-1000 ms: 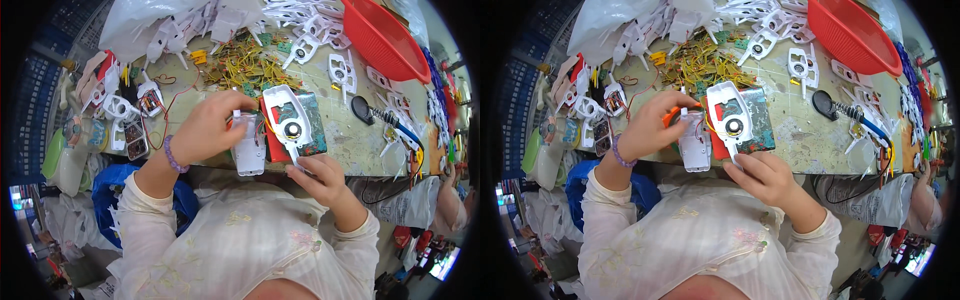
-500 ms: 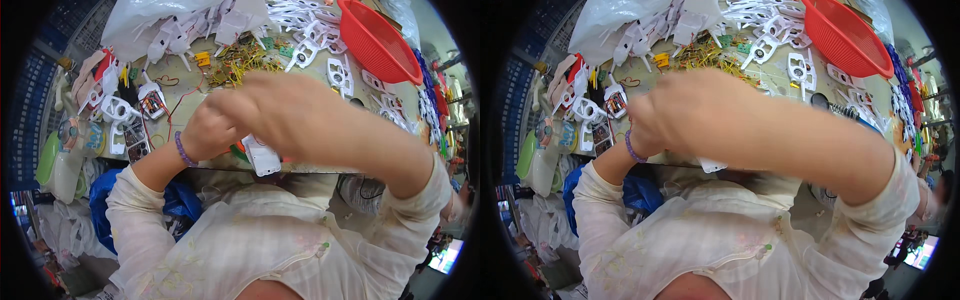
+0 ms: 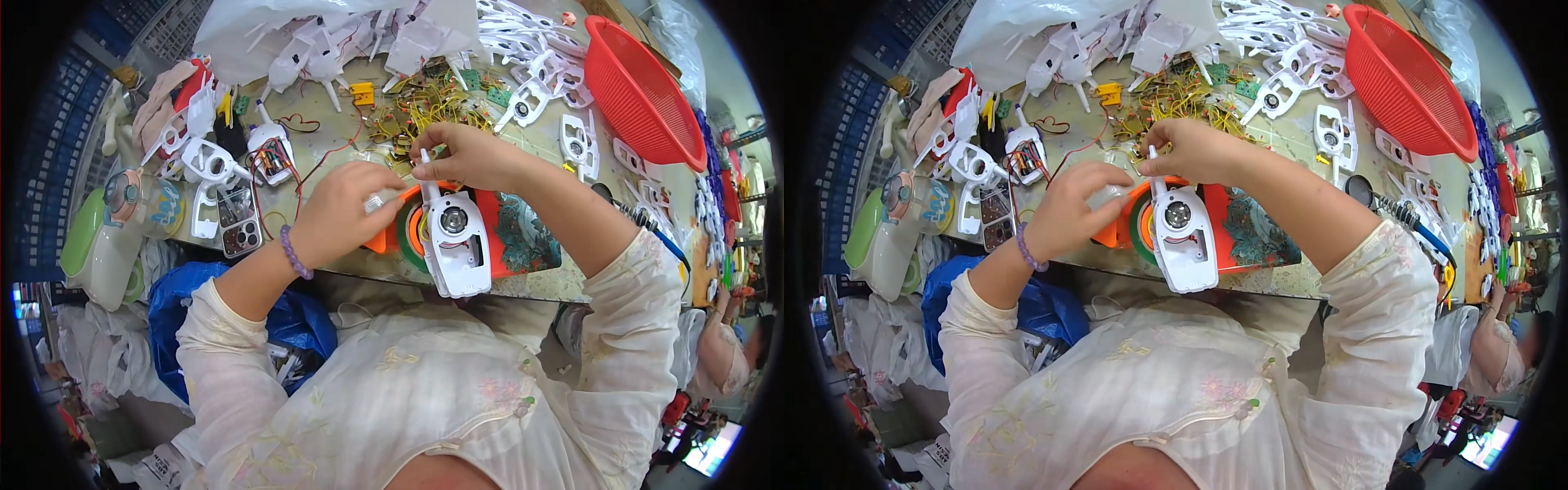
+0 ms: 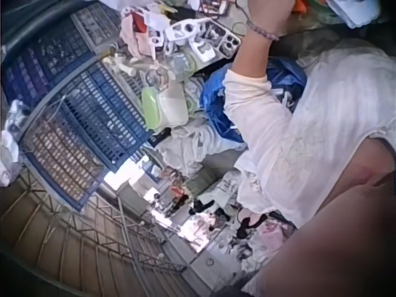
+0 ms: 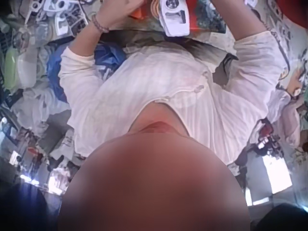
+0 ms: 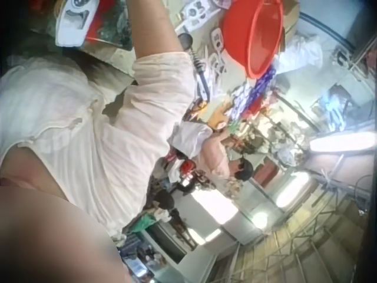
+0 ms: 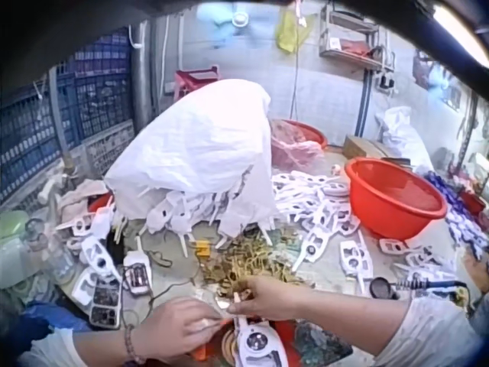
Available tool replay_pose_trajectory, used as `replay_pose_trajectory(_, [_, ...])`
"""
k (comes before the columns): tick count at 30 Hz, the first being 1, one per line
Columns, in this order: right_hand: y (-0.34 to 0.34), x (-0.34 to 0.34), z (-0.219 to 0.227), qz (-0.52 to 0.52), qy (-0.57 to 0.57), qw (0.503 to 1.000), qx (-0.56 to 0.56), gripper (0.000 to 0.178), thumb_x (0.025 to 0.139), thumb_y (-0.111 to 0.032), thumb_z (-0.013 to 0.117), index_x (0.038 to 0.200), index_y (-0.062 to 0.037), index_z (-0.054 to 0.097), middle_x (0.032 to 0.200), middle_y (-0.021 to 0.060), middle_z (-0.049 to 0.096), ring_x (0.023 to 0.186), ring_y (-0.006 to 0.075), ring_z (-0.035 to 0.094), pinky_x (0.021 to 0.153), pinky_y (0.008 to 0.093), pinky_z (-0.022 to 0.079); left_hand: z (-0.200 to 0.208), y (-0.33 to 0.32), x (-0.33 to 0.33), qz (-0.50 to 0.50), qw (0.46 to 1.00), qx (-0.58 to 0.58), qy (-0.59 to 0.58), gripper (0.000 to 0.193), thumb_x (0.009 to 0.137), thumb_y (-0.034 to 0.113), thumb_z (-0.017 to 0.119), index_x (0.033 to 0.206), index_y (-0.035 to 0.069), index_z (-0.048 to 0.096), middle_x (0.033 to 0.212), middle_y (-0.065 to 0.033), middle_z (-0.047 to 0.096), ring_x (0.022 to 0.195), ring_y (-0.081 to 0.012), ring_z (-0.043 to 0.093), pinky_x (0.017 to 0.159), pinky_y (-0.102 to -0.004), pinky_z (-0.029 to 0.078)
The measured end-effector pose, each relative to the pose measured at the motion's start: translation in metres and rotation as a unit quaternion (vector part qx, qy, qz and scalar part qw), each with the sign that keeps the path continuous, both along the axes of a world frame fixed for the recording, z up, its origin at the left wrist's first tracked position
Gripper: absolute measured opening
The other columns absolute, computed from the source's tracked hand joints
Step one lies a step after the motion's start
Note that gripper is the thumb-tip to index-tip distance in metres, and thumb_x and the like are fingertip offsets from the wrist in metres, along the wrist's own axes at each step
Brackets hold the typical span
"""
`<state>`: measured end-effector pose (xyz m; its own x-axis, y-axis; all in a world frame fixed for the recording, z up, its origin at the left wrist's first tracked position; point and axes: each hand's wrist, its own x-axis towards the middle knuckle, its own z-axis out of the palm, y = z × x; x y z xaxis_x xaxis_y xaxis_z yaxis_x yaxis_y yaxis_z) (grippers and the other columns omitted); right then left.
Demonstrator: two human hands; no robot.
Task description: Assembling electronic components for toys, including soldering wires to circuit boards and fitting them into plastic housings.
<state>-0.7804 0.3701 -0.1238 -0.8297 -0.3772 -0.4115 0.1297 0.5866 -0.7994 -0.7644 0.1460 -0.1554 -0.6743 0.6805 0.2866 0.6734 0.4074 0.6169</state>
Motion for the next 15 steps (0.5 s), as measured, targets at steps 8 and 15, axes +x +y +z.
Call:
replay_pose_trajectory(8, [-0.014, -0.003, 0.002, -0.048, -0.059, 0.986, -0.148, 0.047, 0.080, -0.013, 0.074, 0.119, 0.0009, 0.052, 0.084, 0.0032, 0.056, 0.078, 0.0111, 0.059, 0.065, 0.0252, 0.047, 0.012, 0.009, 0.006, 0.102, 0.989, 0.021, -0.102, 0.061, 0.081, 0.049, 0.067, 0.116, 0.000, 0.058, 0.102, -0.0155, 0.064, 0.096, -0.0295, 0.061, 0.087, -0.0383, 0.046])
replay_pose_trajectory(15, [-0.035, 0.034, 0.039, -0.087, 0.007, 0.959, -0.270, 0.024, 0.083, -0.011, 0.070, 0.103, 0.0003, 0.062, 0.081, 0.0029, 0.061, 0.072, 0.0077, 0.057, 0.066, 0.0208, 0.047, 0.077, -0.084, 0.007, 0.082, 0.962, 0.101, -0.239, 0.024, 0.096, 0.015, 0.054, 0.115, 0.000, 0.058, 0.105, -0.0042, 0.063, 0.098, -0.0098, 0.058, 0.087, -0.0240, 0.046])
